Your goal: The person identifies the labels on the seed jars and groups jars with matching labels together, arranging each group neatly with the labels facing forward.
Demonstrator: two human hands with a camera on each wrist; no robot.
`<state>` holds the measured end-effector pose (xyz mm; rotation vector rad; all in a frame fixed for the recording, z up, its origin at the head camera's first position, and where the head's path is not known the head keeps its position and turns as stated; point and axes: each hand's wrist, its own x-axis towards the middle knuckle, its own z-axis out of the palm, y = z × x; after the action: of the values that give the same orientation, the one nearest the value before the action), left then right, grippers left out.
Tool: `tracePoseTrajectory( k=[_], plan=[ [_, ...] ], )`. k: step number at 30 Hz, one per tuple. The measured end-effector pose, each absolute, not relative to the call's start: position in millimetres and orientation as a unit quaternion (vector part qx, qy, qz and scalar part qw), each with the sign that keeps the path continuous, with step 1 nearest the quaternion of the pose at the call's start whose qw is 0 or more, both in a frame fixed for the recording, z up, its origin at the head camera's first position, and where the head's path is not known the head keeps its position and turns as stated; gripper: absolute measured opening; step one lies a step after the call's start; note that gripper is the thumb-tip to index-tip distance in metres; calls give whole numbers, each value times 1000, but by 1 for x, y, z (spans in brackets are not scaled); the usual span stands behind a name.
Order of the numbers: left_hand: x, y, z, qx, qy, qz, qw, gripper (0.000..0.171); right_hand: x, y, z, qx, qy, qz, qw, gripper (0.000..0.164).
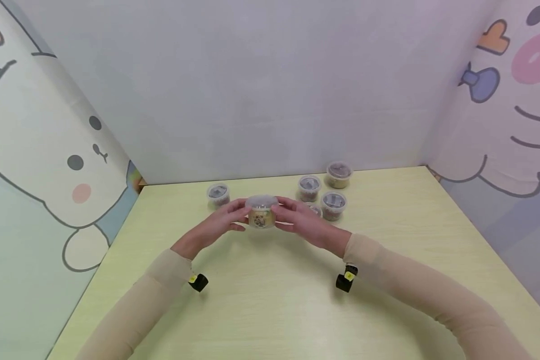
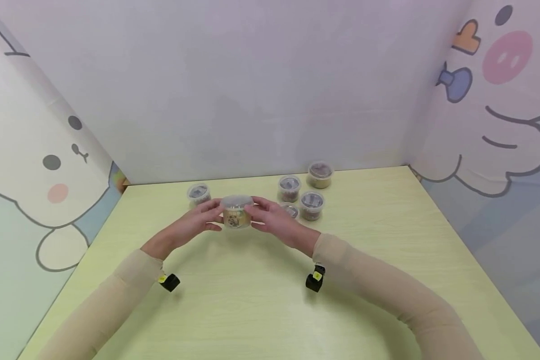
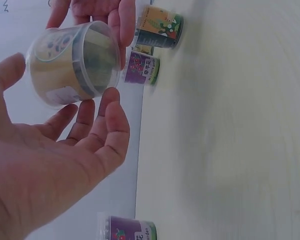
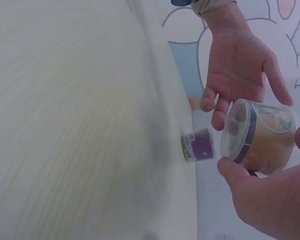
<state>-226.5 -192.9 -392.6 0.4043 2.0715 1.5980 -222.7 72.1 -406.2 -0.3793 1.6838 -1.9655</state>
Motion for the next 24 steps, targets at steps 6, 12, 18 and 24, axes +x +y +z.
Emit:
tracePoseTrajectory(
  k=[6,12,18,24],
  plan=[
    [-218,-214,-392,97,788,574,199,70,-222,38,-411,-148,628,-716,268,74],
    [-212,-235,-402,41,817,553,161,68,-222,1,-421,-158,671,-678,255,75],
    [-204,-253,-418,27,820,555,136,65,-223,-28,-436,-160,690,-661,249,78],
    [-195,-262,-431,9,816,568,108,68,-219,-53,-443,-159,698,-657,235,77]
  ],
)
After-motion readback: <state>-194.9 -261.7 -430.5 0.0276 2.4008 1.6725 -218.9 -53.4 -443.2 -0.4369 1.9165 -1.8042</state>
